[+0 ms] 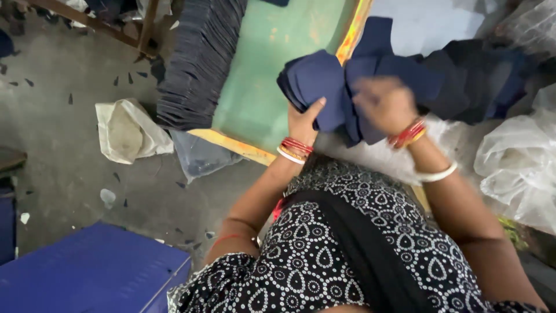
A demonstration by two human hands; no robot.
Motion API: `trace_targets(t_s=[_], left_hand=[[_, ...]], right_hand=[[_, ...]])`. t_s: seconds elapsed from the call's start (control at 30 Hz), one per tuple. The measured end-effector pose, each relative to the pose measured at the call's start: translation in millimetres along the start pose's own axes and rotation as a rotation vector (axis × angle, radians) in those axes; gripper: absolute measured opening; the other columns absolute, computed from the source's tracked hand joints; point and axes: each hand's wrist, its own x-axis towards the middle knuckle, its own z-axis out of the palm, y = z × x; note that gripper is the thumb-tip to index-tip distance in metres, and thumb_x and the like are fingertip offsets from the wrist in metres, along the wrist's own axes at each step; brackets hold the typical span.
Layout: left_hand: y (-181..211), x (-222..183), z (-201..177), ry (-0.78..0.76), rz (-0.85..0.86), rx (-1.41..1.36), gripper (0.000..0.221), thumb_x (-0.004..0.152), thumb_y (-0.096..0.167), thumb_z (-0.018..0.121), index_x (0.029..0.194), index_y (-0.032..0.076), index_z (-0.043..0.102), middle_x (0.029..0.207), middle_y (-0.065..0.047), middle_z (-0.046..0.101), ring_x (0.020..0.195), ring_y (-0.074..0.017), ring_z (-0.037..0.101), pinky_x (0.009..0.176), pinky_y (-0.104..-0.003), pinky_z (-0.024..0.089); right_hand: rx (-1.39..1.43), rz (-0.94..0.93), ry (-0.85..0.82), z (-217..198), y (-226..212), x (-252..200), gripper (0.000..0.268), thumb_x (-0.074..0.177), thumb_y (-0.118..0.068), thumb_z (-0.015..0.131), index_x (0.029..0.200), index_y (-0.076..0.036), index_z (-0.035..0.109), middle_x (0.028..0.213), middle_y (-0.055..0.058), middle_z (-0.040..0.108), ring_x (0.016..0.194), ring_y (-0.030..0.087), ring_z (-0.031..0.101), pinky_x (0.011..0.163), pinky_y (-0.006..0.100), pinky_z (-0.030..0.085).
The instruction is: Sorting and stacking pre-cut fabric panels on a workshop table.
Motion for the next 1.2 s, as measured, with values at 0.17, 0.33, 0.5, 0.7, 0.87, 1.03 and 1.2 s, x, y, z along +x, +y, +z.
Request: trace_targets(t_s=[0.17,0.33,0.5,0.7,0.87,1.03,1.2], left_hand=[[26,10,-17,0.047,-0.077,-0.145,0.071,0.080,0.006,0.083,0.142,-0.007,0.049,0.131,-0.017,0.063,0.114,-0.0262,0.064,0.100,-0.039,0.052],[31,15,-45,0.136,-0.050,-0.084,0.072,0.080,0.007,0.083,0.142,-0.008,0.050,0.133,-0.016,0.063,0.117,-0.0257,0.063,0.103,-0.037,0.049],[33,15,-49,0.174,0.004,-0.088,0.075,0.081,0.010,0.085,0.144,-0.008,0.049,0.135,-0.016,0.062,0.118,-0.0255,0.061,0.106,-0.037,0.048],[35,2,-37,0.104,-0.016,-0.070,0.076,0.079,0.010,0.084,0.144,-0.005,0.048,0.133,-0.015,0.062,0.117,-0.0246,0.062,0.104,-0.037,0.049],[42,-6,-33,0.049,-0.032,-0.097,0.073,0.079,0.009,0.085,0.141,-0.004,0.049,0.132,-0.015,0.062,0.117,-0.0246,0.061,0.103,-0.037,0.050],[30,-11,-32,0.024,-0.104,-0.037,0.072,0.080,0.014,0.086,0.139,-0.004,0.049,0.131,-0.016,0.063,0.114,-0.0245,0.063,0.101,-0.037,0.052],[22,-12,-23,-0.086,-0.103,0.040,0.075,0.078,0.009,0.088,0.141,-0.005,0.050,0.130,-0.017,0.063,0.113,-0.0245,0.063,0.099,-0.037,0.053]], right_hand=[[-0.666,0.161,0.112,-38,29,-4,0.071,0.061,-0.034,0.085,0.123,-0.001,0.073,0.109,0.016,0.072,0.103,0.037,0.068,0.090,0.054,0.050],[-0.322,0.354,0.039,-19,92,-38,0.038,0.092,-0.033,0.083,0.111,-0.001,0.073,0.105,0.020,0.071,0.104,0.042,0.067,0.088,0.051,0.053],[0.008,0.827,-0.020,47,111,-33,0.066,0.097,-0.053,0.082,0.091,0.010,0.065,0.089,0.029,0.067,0.088,0.046,0.067,0.082,0.053,0.054],[-0.219,0.706,0.280,88,26,3,0.066,0.072,-0.031,0.094,0.114,0.005,0.059,0.112,0.035,0.065,0.086,0.052,0.066,0.070,0.053,0.054],[0.159,0.793,0.299,73,46,-5,0.079,0.084,-0.028,0.091,0.143,0.002,0.048,0.122,0.030,0.068,0.113,0.044,0.068,0.096,0.045,0.054],[0.611,0.503,0.412,45,-35,6,0.076,0.097,-0.024,0.086,0.152,0.009,0.044,0.140,0.031,0.064,0.126,0.041,0.067,0.109,0.041,0.054],[0.491,0.497,0.087,44,-83,8,0.076,0.096,-0.036,0.075,0.154,0.001,0.042,0.134,0.026,0.065,0.128,0.039,0.066,0.105,0.040,0.051]])
